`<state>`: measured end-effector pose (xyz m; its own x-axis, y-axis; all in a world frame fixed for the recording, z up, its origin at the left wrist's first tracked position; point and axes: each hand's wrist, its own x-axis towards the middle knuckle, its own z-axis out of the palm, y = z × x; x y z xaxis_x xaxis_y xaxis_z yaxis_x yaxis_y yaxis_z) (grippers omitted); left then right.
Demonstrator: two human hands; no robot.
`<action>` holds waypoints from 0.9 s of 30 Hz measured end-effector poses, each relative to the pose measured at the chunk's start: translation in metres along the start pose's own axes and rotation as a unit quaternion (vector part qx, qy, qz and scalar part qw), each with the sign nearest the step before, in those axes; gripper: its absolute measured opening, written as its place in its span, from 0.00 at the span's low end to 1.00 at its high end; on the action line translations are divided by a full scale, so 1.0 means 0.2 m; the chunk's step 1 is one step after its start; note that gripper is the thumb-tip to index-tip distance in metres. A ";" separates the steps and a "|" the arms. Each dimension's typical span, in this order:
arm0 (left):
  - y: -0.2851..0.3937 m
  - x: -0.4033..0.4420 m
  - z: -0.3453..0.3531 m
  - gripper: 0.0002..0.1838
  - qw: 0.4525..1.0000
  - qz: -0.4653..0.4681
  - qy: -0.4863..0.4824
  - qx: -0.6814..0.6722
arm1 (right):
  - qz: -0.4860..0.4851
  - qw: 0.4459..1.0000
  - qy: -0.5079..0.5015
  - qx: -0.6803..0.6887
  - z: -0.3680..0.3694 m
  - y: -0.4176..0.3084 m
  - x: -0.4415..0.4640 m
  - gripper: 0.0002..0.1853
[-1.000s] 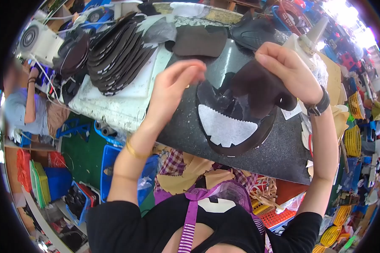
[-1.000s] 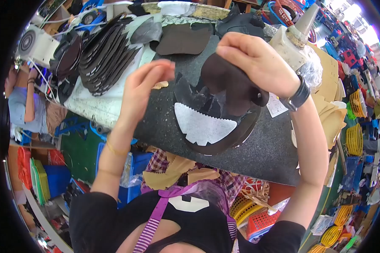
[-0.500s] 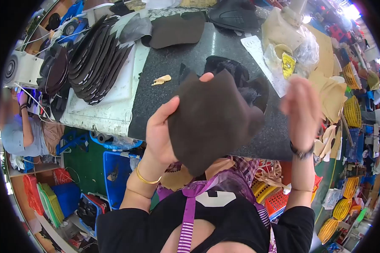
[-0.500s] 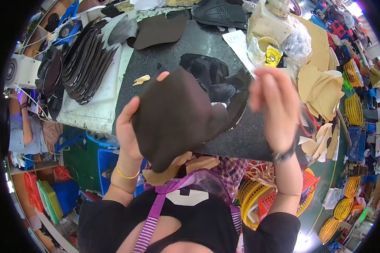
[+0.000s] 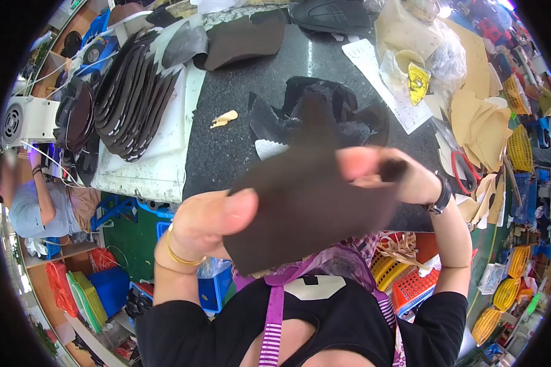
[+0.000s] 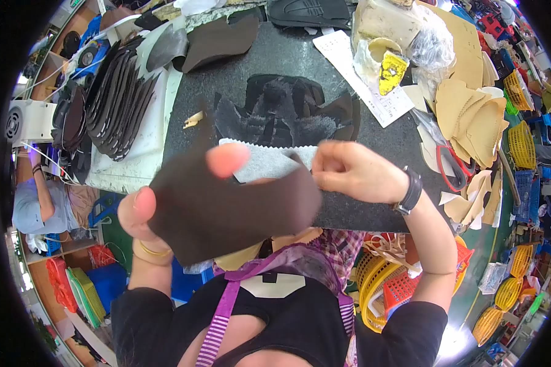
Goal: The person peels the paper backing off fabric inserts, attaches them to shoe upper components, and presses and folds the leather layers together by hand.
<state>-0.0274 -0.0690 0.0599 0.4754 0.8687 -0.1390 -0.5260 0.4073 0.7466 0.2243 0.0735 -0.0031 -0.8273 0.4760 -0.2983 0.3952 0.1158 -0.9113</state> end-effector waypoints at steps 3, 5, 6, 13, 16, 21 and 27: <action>0.06 0.13 0.04 0.42 0.997 -0.029 -0.043 -0.059 | -0.142 0.960 0.022 0.241 -0.03 -0.04 0.05 0.28; 0.08 0.25 0.02 0.37 0.988 0.013 -0.070 -0.140 | -0.047 0.850 0.068 0.520 0.00 0.03 0.07 0.36; 0.05 0.28 -0.03 0.34 0.981 0.033 -0.061 -0.182 | -0.106 0.750 -0.001 0.652 0.03 0.02 0.10 0.39; -0.19 0.04 -0.16 0.27 0.965 0.222 0.088 0.106 | -0.024 0.987 0.119 -0.105 0.07 -0.36 -0.07 0.14; -0.22 -0.17 -0.16 0.14 0.925 0.269 0.079 0.256 | -0.097 0.968 0.090 -0.215 0.13 -0.39 -0.19 0.17; -0.18 0.01 -0.33 0.03 0.892 0.201 0.326 0.239 | 0.062 0.996 0.031 -0.050 0.06 -0.23 0.09 0.12; -0.08 0.20 -0.64 0.13 0.885 0.076 0.335 0.314 | 0.114 0.993 0.011 -0.024 -0.04 -0.11 0.29 0.07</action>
<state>-0.0910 -0.0039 -0.0409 -0.2028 0.9579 -0.2032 0.0466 0.2167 0.9751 0.1714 0.1053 0.0014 -0.7047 0.5142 -0.4888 0.5911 0.0444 -0.8054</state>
